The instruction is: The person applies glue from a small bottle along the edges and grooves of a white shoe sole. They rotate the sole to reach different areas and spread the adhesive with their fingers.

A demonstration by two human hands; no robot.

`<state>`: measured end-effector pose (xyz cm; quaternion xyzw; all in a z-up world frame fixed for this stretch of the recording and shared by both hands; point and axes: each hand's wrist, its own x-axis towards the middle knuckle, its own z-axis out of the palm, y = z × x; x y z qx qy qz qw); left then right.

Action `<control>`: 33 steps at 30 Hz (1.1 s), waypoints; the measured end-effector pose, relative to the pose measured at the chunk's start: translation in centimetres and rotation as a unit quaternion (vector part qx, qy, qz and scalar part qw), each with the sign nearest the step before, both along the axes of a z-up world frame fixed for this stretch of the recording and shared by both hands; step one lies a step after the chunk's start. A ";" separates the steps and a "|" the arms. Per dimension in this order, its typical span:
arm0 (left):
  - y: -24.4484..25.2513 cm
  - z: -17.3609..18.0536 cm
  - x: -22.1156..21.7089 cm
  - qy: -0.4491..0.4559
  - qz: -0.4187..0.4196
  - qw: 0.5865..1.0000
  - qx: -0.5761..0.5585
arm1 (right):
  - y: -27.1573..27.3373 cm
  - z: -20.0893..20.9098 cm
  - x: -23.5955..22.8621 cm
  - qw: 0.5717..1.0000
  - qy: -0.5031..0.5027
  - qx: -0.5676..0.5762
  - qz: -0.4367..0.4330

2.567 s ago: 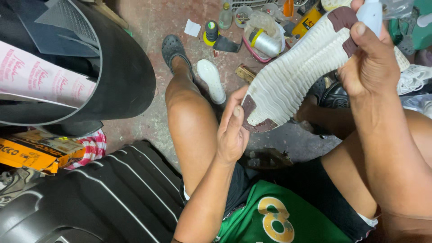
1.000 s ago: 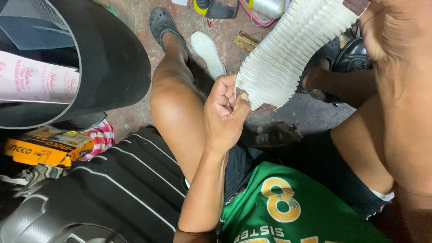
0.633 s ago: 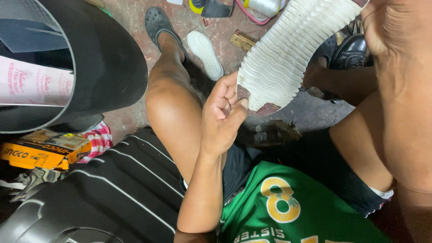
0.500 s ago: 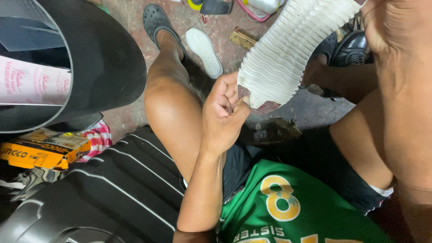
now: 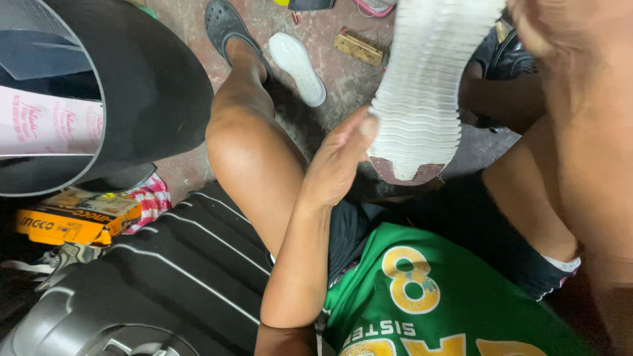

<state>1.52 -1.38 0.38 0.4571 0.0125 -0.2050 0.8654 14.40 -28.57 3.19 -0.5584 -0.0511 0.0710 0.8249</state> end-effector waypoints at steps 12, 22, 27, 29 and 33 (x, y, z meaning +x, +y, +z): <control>1.3 1.2 1.6 -0.002 0.240 0.960 -0.141 | 5.0 7.9 -1.4 0.963 -0.194 -0.188 -0.014; 0.8 3.5 2.8 -0.078 0.320 0.919 -0.217 | 6.7 8.8 -3.0 0.756 -0.389 -0.527 0.020; 1.0 2.1 2.0 -0.041 0.319 0.920 -0.224 | 6.9 9.5 -3.4 0.754 -0.417 -0.505 0.044; 0.8 1.7 1.9 -0.031 0.319 0.919 -0.230 | 6.7 10.1 -3.2 0.751 -0.411 -0.514 0.052; 1.1 1.8 2.0 -0.027 0.327 0.919 -0.218 | 7.9 10.9 -3.3 0.755 -0.389 -0.526 0.048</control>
